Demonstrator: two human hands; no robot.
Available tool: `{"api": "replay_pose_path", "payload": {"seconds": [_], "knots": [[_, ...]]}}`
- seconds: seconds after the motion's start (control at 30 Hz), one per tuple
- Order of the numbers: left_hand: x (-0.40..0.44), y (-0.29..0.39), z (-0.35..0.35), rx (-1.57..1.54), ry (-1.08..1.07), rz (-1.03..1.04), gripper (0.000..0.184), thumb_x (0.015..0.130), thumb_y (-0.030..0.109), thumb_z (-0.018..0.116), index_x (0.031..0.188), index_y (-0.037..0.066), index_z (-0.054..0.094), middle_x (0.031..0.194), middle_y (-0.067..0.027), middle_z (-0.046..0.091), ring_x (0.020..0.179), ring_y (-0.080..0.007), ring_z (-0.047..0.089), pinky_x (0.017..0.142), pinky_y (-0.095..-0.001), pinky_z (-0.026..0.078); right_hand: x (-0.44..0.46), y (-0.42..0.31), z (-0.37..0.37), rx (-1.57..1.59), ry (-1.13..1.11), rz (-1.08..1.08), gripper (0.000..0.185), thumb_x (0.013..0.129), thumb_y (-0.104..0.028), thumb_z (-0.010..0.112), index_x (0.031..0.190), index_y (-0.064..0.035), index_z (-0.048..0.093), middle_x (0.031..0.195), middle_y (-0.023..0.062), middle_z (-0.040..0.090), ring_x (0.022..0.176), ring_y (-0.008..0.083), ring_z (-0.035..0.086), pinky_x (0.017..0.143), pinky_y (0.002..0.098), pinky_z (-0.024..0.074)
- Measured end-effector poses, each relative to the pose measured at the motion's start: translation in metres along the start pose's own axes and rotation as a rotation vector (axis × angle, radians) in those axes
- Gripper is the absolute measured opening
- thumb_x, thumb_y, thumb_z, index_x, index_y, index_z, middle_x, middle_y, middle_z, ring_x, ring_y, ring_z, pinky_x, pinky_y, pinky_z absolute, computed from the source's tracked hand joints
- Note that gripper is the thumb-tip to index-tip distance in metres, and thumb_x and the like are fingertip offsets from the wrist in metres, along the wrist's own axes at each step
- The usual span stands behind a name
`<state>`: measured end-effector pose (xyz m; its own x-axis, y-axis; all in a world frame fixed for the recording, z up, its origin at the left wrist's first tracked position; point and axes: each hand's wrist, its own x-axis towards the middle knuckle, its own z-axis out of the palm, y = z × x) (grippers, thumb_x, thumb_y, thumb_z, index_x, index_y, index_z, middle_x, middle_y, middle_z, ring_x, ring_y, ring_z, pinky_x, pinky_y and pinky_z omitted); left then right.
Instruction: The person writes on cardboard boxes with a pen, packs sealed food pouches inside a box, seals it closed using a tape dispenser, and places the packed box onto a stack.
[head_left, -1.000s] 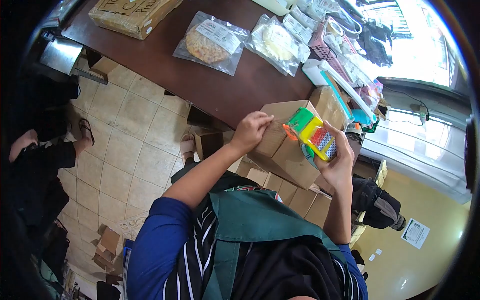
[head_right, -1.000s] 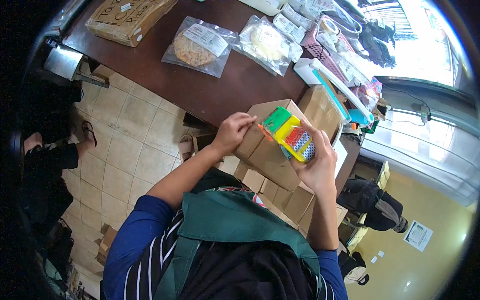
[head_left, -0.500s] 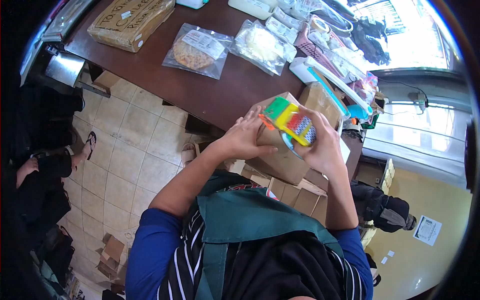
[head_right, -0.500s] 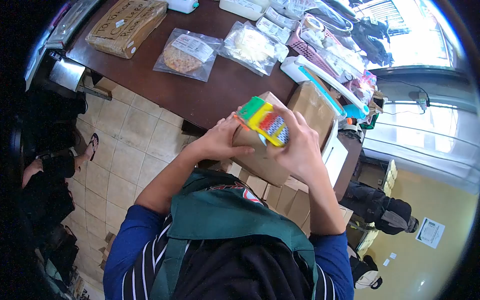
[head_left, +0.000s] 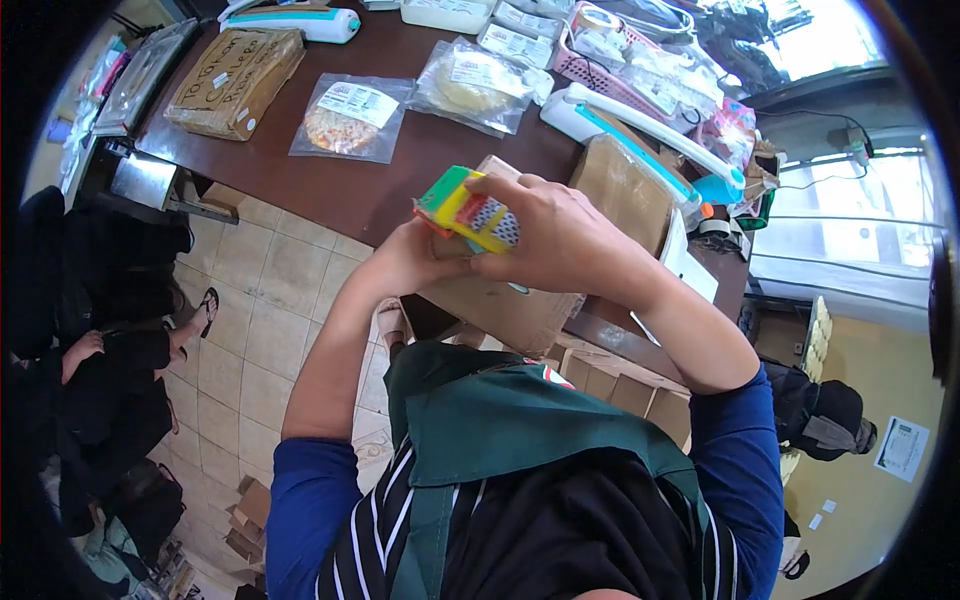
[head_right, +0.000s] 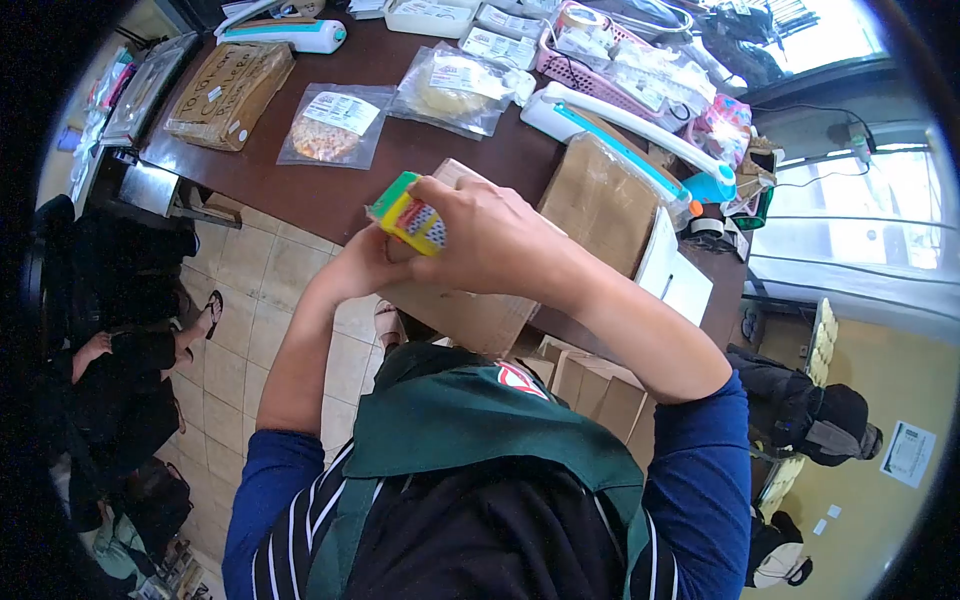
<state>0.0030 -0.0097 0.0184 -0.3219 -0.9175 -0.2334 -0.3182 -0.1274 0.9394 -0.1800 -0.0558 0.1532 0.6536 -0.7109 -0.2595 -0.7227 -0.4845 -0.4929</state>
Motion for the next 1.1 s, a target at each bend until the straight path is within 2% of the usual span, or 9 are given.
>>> {"api": "replay_pose_path", "payload": {"seconds": [0.27,0.37,0.53,0.6,0.8,0.87,0.9,0.97,1.1], "knots": [[-0.001,0.007,0.001,-0.151,-0.101,-0.094,0.063,0.072,0.018,0.077,0.126,0.004,0.048,0.123,-0.0106,0.056,0.115,-0.0183,0.052,0.098,-0.0331,0.041,0.0,0.01,-0.002,0.06,-0.048,-0.077,0.063,0.068,-0.032,0.071,0.121,-0.0021,0.052,0.101,0.0253,0.062,0.096,0.0387,0.06,0.087,0.041,0.0467],[0.001,-0.004,0.004,-0.166,-0.192,-0.093,0.079,0.071,0.023,0.079,0.136,0.005,0.038,0.126,-0.0126,0.053,0.119,-0.0206,0.049,0.101,-0.0336,0.038,-0.009,0.009,-0.013,0.074,-0.109,-0.081,0.061,0.067,-0.03,0.071,0.12,-0.0041,0.053,0.099,0.0239,0.062,0.093,0.0382,0.061,0.083,0.0414,0.0477],[0.002,0.005,0.006,-0.156,-0.046,-0.072,0.104,0.068,0.029,0.082,0.145,0.0,0.018,0.137,-0.0176,0.042,0.126,-0.0252,0.042,0.105,-0.0342,0.033,-0.085,0.052,-0.033,0.029,-0.014,-0.098,0.065,0.06,-0.02,0.075,0.122,-0.0131,0.055,0.092,0.0154,0.06,0.082,0.0356,0.062,0.072,0.0411,0.0501],[0.003,0.006,0.004,-0.168,-0.054,-0.056,0.105,0.068,0.03,0.082,0.144,-0.001,0.017,0.138,-0.0177,0.041,0.126,-0.0249,0.042,0.105,-0.034,0.033,-0.128,0.085,-0.033,0.049,-0.038,-0.013,0.078,0.056,-0.016,0.079,0.129,-0.0181,0.051,0.091,0.015,0.058,0.079,0.0344,0.062,0.067,0.0426,0.0502],[0.008,0.021,0.001,-0.135,-0.099,-0.115,0.107,0.066,0.034,0.082,0.145,0.002,0.019,0.14,-0.0213,0.037,0.131,-0.028,0.037,0.107,-0.0367,0.031,-0.161,0.111,0.011,-0.023,0.028,0.082,0.081,0.056,-0.02,0.079,0.131,-0.0228,0.049,0.086,0.0123,0.049,0.068,0.0306,0.057,0.06,0.0403,0.0489],[0.002,0.033,0.0,0.512,0.092,-0.111,0.108,0.066,0.044,0.08,0.146,0.005,0.019,0.147,-0.0225,0.028,0.137,-0.0323,0.027,0.11,-0.0463,0.023,-0.166,0.113,0.02,-0.021,0.063,0.073,0.082,0.056,-0.021,0.079,0.132,-0.0235,0.048,0.085,0.0118,0.048,0.068,0.03,0.057,0.059,0.0405,0.0487],[0.003,0.042,0.006,0.524,0.076,-0.113,0.108,0.066,0.044,0.08,0.146,0.005,0.019,0.147,-0.0225,0.028,0.137,-0.0323,0.027,0.11,-0.0463,0.023,-0.168,0.111,0.025,-0.021,0.094,0.063,0.083,0.057,-0.022,0.08,0.133,-0.0242,0.048,0.084,0.0113,0.047,0.068,0.0294,0.056,0.058,0.0406,0.0484],[0.016,0.078,0.035,1.076,0.129,0.375,0.093,0.075,0.057,0.065,0.146,0.014,0.024,0.152,-0.0152,0.021,0.14,-0.0335,0.018,0.111,-0.0549,0.013,-0.169,0.111,0.026,-0.018,0.098,0.078,0.082,0.057,-0.022,0.08,0.133,-0.025,0.048,0.083,0.0107,0.046,0.067,0.0281,0.056,0.058,0.0399,0.0485],[0.041,0.065,0.085,1.113,-0.005,0.394,0.065,0.087,0.061,0.04,0.143,0.029,0.034,0.153,-0.0022,0.023,0.14,-0.0304,0.019,0.111,-0.0573,0.01,-0.179,0.122,0.039,0.004,0.175,0.031,0.081,0.057,-0.023,0.08,0.132,-0.027,0.049,0.083,0.0092,0.047,0.066,0.0242,0.056,0.056,0.0366,0.0488]]}}
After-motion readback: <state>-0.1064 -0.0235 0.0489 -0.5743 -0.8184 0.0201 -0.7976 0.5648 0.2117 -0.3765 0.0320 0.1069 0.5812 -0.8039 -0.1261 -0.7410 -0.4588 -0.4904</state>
